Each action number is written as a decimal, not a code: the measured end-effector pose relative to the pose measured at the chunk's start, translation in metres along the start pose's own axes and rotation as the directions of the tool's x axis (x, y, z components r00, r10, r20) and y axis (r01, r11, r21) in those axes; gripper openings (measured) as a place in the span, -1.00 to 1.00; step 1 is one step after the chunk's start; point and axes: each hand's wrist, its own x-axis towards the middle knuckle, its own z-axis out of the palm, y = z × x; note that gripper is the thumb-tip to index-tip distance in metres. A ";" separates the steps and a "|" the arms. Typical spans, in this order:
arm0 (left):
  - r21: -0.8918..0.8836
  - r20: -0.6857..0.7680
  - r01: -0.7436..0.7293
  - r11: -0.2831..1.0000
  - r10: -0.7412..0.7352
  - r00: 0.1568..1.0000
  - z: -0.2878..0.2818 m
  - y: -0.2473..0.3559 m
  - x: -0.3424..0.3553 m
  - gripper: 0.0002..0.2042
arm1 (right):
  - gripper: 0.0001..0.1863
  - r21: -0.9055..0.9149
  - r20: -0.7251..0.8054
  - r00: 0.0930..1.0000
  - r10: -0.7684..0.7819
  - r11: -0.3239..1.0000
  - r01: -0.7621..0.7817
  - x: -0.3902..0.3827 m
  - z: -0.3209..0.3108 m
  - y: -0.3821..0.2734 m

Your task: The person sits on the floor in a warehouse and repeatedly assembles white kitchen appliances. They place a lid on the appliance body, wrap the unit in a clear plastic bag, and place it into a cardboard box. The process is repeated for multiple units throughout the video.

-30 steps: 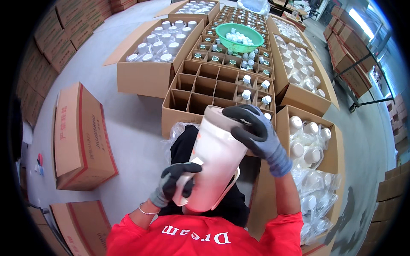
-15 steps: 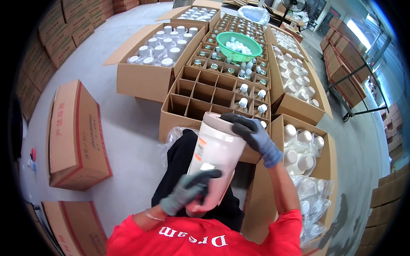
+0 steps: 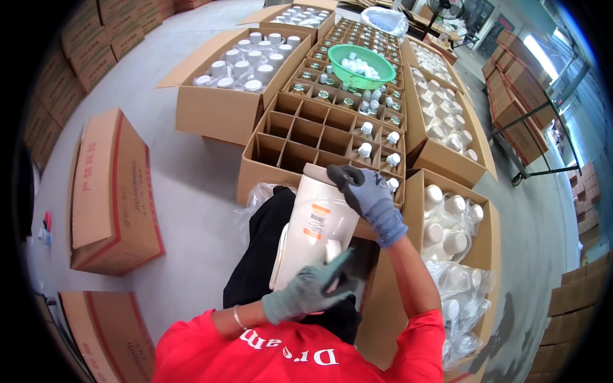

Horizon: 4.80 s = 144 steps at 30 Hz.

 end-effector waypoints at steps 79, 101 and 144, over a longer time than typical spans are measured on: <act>-0.438 -0.009 0.227 0.870 -0.256 0.967 -0.057 -0.087 -0.021 -0.46 | -0.67 0.009 0.342 0.870 -0.356 0.927 0.376 -0.025 -0.076 0.020; -0.392 -0.090 0.349 0.851 -0.414 0.906 -0.059 -0.063 -0.014 -0.30 | -0.54 -0.232 0.367 0.930 0.015 0.970 0.076 0.023 -0.038 0.044; 0.581 -0.481 0.063 0.811 0.280 0.831 -0.130 -0.291 0.214 -0.18 | -0.41 0.928 0.256 0.966 -0.030 0.289 -0.237 0.271 0.150 0.171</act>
